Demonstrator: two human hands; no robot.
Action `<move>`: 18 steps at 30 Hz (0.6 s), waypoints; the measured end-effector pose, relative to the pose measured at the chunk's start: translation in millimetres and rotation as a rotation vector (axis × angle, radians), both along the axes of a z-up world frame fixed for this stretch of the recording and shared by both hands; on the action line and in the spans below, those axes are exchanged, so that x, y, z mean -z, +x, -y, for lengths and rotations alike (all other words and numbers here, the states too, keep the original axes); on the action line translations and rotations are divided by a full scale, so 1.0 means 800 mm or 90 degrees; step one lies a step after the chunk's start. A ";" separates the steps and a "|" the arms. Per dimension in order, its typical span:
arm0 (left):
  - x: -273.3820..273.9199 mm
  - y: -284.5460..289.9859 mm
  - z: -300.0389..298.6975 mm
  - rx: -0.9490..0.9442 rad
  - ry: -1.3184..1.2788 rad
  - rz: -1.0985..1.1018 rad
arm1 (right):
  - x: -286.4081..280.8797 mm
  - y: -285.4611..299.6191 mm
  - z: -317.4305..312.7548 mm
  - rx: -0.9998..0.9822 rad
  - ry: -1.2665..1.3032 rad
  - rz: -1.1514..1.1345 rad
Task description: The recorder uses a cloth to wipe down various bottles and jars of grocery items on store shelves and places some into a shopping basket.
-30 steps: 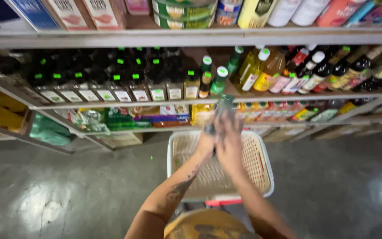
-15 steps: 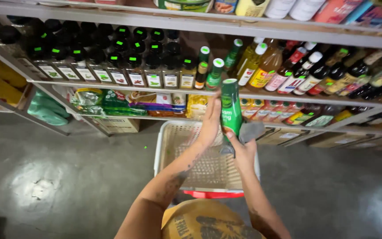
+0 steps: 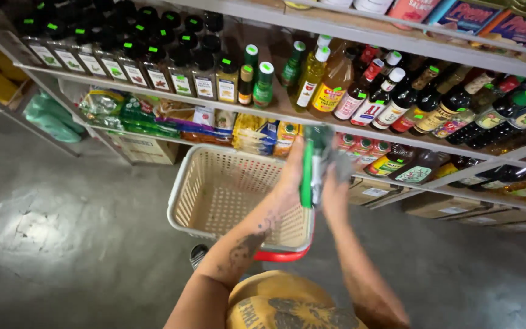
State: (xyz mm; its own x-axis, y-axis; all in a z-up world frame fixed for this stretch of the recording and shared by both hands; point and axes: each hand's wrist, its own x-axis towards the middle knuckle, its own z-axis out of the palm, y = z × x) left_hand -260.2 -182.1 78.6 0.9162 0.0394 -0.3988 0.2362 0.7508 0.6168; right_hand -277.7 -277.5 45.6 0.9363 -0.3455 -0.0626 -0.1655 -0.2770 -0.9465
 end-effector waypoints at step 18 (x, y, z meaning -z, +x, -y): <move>0.073 -0.015 -0.022 -0.074 0.733 0.532 | -0.079 0.020 0.048 -0.414 -0.056 0.394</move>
State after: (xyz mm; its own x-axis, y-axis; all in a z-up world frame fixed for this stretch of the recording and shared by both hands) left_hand -272.4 -164.5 20.2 0.8316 0.0549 0.5526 -0.5211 -0.2665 0.8108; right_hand -261.8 -316.1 108.9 0.8060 0.2843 0.5191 0.5812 -0.2143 -0.7850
